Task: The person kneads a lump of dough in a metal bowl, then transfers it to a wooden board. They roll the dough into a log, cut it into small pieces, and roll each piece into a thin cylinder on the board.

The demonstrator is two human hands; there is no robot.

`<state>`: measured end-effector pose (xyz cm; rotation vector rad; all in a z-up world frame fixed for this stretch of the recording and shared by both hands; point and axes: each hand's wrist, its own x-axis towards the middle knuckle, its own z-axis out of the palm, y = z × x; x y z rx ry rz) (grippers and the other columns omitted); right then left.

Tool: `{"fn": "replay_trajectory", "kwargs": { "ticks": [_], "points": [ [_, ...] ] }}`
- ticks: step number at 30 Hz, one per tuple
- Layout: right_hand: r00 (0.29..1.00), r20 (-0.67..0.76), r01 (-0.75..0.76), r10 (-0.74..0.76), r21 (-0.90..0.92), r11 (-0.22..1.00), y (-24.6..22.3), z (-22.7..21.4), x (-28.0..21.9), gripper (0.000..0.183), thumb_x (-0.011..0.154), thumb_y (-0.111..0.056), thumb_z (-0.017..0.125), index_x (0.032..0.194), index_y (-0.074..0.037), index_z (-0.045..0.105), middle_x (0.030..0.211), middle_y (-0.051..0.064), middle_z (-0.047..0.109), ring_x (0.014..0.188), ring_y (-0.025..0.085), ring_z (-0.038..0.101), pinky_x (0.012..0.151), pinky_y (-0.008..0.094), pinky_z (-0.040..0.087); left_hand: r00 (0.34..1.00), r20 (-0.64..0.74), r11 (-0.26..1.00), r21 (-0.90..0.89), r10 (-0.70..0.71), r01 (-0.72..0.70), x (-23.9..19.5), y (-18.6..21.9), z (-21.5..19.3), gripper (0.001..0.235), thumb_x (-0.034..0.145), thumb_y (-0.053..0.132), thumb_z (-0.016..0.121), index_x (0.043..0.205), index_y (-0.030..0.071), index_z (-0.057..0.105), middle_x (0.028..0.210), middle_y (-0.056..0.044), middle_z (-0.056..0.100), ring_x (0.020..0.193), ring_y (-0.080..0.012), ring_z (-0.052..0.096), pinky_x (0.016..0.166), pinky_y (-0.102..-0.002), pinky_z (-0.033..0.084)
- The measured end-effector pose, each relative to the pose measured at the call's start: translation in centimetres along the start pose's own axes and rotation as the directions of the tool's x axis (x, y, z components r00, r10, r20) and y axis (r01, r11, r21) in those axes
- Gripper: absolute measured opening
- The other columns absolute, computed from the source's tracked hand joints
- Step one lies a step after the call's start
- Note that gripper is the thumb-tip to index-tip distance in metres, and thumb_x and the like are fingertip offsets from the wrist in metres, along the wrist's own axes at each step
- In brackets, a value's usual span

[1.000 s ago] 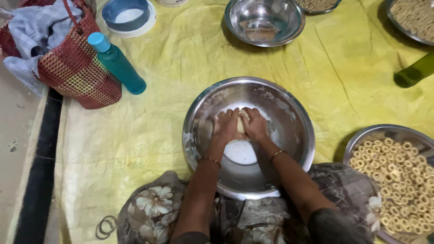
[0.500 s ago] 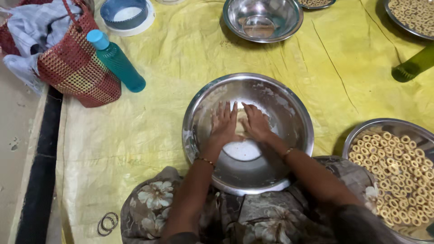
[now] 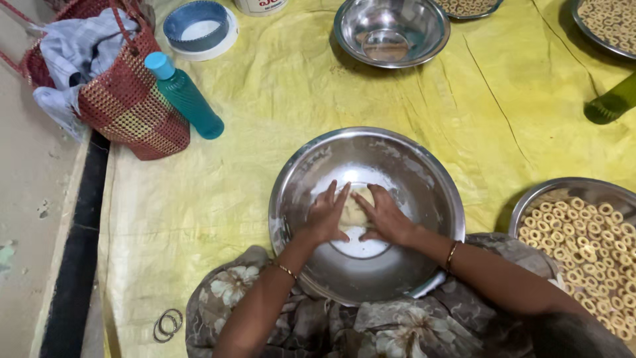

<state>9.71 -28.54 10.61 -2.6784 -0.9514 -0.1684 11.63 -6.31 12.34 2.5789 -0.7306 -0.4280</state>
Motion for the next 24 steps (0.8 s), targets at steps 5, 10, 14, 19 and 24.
{"fn": "replay_trajectory", "kwargs": {
  "ticks": [5,10,14,19,24],
  "points": [
    [0.997,-0.003,-0.071,0.072,0.146,0.987,1.7,2.2,0.8,0.113,0.065,-0.035,0.094,0.155,-0.014,0.029,0.140,0.035,0.039,0.126,0.050,0.044,0.107,0.055,0.040,0.999,-0.045,0.998,0.060,-0.024,0.027,1.5,-0.5,1.0,0.137,0.057,0.031,0.101,0.161,0.016,0.014,0.152,-0.030,0.032,0.130,-0.0487,0.046,0.103,-0.054,0.049],
    [0.950,0.209,-0.297,0.233,0.365,0.882,6.5,4.0,3.0,0.103,0.069,-0.022,0.091,0.155,-0.019,0.036,0.135,0.022,0.048,0.125,0.041,0.051,0.107,0.047,0.045,0.981,-0.184,0.998,0.005,0.065,-0.065,5.0,-3.6,2.8,0.112,0.063,0.023,0.098,0.154,0.012,0.034,0.132,-0.026,0.052,0.119,-0.0442,0.057,0.091,-0.050,0.055],
    [0.974,0.187,-0.199,0.129,0.426,0.883,9.7,3.2,6.0,0.098,0.066,-0.014,0.093,0.149,-0.017,0.039,0.131,0.019,0.054,0.122,0.041,0.053,0.103,0.046,0.044,0.990,-0.139,0.999,0.045,0.013,-0.007,8.6,-5.5,3.3,0.100,0.067,0.025,0.096,0.150,0.011,0.041,0.127,-0.025,0.056,0.117,-0.0429,0.061,0.092,-0.050,0.055],
    [0.966,-0.031,-0.258,0.257,-0.034,0.966,7.4,3.2,5.5,0.094,0.072,-0.016,0.082,0.157,-0.022,0.040,0.147,0.025,0.048,0.134,0.042,0.048,0.113,0.051,0.042,0.860,-0.478,0.842,0.526,0.177,0.119,9.4,-5.0,4.0,0.094,0.094,0.014,0.088,0.168,0.010,0.029,0.147,-0.027,0.047,0.126,-0.0365,0.056,0.096,-0.044,0.052],
    [0.998,0.056,0.051,-0.030,-0.419,0.907,5.0,0.3,1.7,0.091,0.089,-0.029,0.073,0.162,-0.012,0.023,0.162,0.038,0.019,0.151,0.048,0.023,0.115,0.071,0.022,0.977,-0.190,0.947,0.320,0.096,-0.030,5.1,-2.3,2.3,0.125,0.066,0.037,0.093,0.157,0.001,0.015,0.161,-0.035,0.012,0.150,-0.0510,0.017,0.116,-0.064,0.027]
  ]
}}
